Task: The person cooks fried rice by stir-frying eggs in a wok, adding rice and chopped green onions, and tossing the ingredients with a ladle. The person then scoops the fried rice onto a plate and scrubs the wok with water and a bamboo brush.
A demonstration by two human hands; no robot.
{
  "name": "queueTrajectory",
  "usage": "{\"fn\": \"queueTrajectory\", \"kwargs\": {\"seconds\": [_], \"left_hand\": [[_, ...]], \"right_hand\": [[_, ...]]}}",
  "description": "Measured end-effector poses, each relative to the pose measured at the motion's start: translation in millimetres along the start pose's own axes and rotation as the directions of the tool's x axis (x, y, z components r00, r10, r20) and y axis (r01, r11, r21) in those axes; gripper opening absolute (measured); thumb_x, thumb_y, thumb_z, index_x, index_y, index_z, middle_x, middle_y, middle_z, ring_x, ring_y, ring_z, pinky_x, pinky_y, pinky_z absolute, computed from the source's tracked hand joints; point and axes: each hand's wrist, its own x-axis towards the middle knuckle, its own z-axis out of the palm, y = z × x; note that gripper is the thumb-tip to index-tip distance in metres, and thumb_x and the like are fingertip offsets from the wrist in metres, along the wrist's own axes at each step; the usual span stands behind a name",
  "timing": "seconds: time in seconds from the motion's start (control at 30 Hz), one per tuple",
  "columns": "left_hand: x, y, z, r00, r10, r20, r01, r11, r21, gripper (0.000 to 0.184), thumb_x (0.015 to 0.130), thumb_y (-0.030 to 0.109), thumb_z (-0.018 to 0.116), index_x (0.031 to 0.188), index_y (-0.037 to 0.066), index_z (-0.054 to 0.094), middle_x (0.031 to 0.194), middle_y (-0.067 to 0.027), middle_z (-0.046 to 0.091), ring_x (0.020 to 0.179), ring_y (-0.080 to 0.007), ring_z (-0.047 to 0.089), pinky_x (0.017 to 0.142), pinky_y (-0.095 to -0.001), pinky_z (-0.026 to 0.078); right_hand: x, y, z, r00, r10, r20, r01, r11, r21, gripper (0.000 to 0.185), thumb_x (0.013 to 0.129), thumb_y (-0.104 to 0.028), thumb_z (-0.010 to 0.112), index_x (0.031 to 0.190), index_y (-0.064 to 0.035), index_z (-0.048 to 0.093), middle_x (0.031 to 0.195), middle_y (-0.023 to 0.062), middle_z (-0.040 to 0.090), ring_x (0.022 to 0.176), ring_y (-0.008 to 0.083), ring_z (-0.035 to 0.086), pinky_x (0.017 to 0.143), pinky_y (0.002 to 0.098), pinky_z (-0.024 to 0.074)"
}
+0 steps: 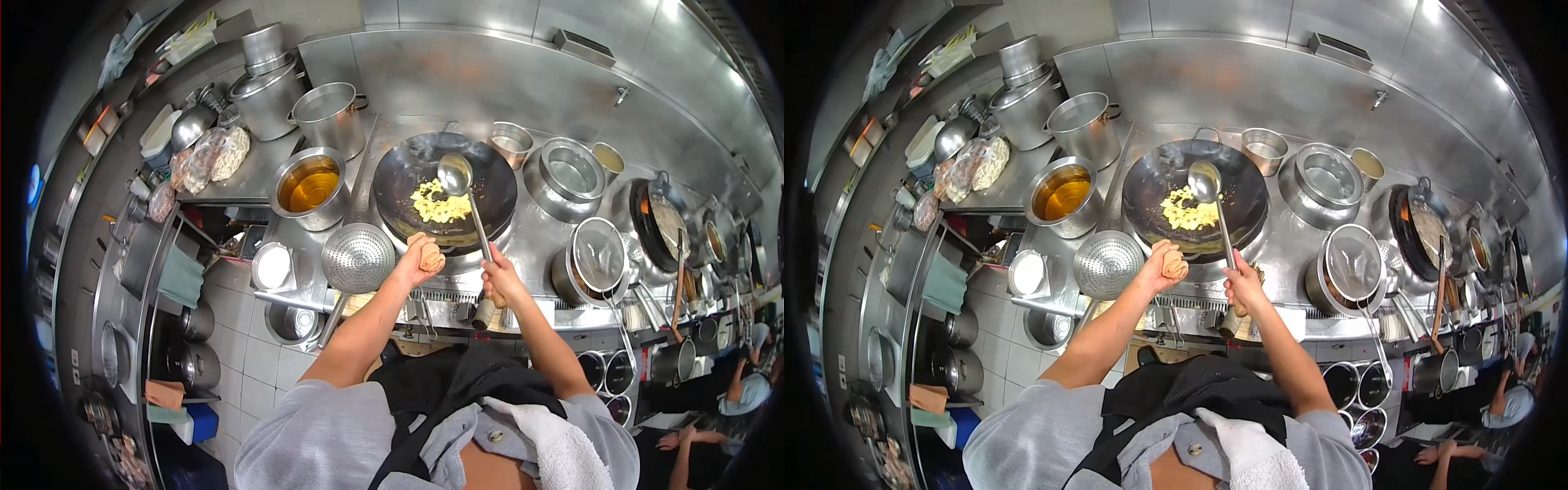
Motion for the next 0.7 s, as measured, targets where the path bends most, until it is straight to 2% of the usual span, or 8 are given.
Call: {"fn": "queueTrajectory", "kwargs": {"seconds": [0.07, 0.1, 0.2, 0.3, 0.47, 0.57, 0.67, 0.7], "left_hand": [[0, 1, -20, 0.966, -0.176, 0.188, 0.173, 0.984, 0.032, 0.022, 0.095, 0.034, 0.065, 0.092, 0.014, 0.056, 0.078, -0.0062, 0.063, 0.066, -0.0211, 0.064, 0.059, -0.0373, 0.057], [2, 2, -43, 0.833, -0.196, 0.518, 0.193, 0.979, 0.060, 0.034, 0.096, 0.042, 0.064, 0.102, 0.010, 0.058, 0.087, -0.0075, 0.065, 0.073, -0.0200, 0.066, 0.062, -0.0363, 0.058], [-49, -9, -63, 0.956, -0.149, 0.253, 0.105, 0.978, 0.181, 0.043, 0.096, 0.048, 0.061, 0.110, 0.007, 0.060, 0.093, -0.0087, 0.066, 0.079, -0.0209, 0.067, 0.063, -0.0375, 0.058], [-98, -27, -108, 0.982, -0.143, 0.125, 0.118, 0.976, 0.183, 0.057, 0.098, 0.055, 0.053, 0.124, 0.005, 0.057, 0.098, -0.0119, 0.067, 0.082, -0.0238, 0.068, 0.066, -0.0392, 0.059], [-173, -46, -157, 0.983, -0.155, 0.095, 0.137, 0.976, 0.171, 0.067, 0.099, 0.063, 0.043, 0.130, 0.005, 0.054, 0.103, -0.0159, 0.068, 0.085, -0.0237, 0.069, 0.070, -0.0374, 0.059], [-185, -42, -164, 0.986, -0.158, 0.057, 0.146, 0.974, 0.173, 0.064, 0.100, 0.062, 0.042, 0.130, 0.006, 0.051, 0.104, -0.0176, 0.068, 0.084, -0.0229, 0.069, 0.068, -0.0359, 0.059], [-178, -30, -173, 0.978, -0.197, 0.067, 0.185, 0.970, 0.161, 0.063, 0.100, 0.059, 0.045, 0.133, 0.005, 0.049, 0.105, -0.0190, 0.067, 0.084, -0.0240, 0.069, 0.069, -0.0355, 0.060], [-169, -25, -179, 0.970, -0.221, 0.103, 0.200, 0.963, 0.182, 0.061, 0.100, 0.056, 0.047, 0.133, 0.005, 0.048, 0.106, -0.0185, 0.067, 0.085, -0.0241, 0.069, 0.070, -0.0354, 0.060]], "right_hand": [[-16, -1, 6, 0.987, -0.137, -0.083, 0.115, 0.969, -0.220, 0.067, 0.101, -0.012, 0.052, 0.158, -0.0286, 0.022, 0.067, 0.0010, 0.049, 0.047, 0.0108, 0.044, 0.039, 0.0281, 0.0381], [-28, -6, 1, 0.996, -0.091, -0.010, 0.088, 0.984, -0.158, 0.067, 0.100, -0.012, 0.052, 0.158, -0.0282, 0.022, 0.067, 0.0009, 0.049, 0.047, 0.0109, 0.044, 0.039, 0.0281, 0.0386], [-44, -25, -18, 0.992, 0.051, 0.119, -0.046, 0.998, -0.046, 0.068, 0.099, -0.011, 0.054, 0.158, -0.0265, 0.023, 0.067, 0.0005, 0.048, 0.047, 0.0107, 0.045, 0.040, 0.0285, 0.0410], [-26, -15, -31, 0.986, -0.165, -0.020, 0.145, 0.916, -0.373, 0.067, 0.098, -0.014, 0.055, 0.158, -0.0182, 0.024, 0.067, 0.0012, 0.049, 0.047, 0.0096, 0.046, 0.040, 0.0266, 0.0403], [-13, -22, -36, 0.926, -0.373, -0.060, 0.315, 0.850, -0.421, 0.071, 0.097, -0.009, 0.053, 0.159, -0.0111, 0.019, 0.061, -0.0002, 0.047, 0.043, 0.0092, 0.045, 0.039, 0.0272, 0.0404], [10, 29, -53, 0.860, -0.509, -0.041, 0.351, 0.648, -0.676, 0.072, 0.095, -0.007, 0.054, 0.159, -0.0099, 0.021, 0.062, 0.0003, 0.050, 0.044, 0.0086, 0.046, 0.040, 0.0276, 0.0395], [-45, -25, -2, 0.992, -0.125, -0.001, 0.103, 0.828, -0.551, 0.069, 0.096, -0.008, 0.054, 0.158, -0.0114, 0.024, 0.066, -0.0001, 0.048, 0.047, 0.0083, 0.045, 0.044, 0.0275, 0.0399], [-51, -24, 7, 0.990, -0.137, 0.045, 0.136, 0.785, -0.605, 0.068, 0.096, -0.009, 0.053, 0.158, -0.0115, 0.025, 0.066, 0.0007, 0.049, 0.047, 0.0089, 0.046, 0.043, 0.0269, 0.0398]]}}
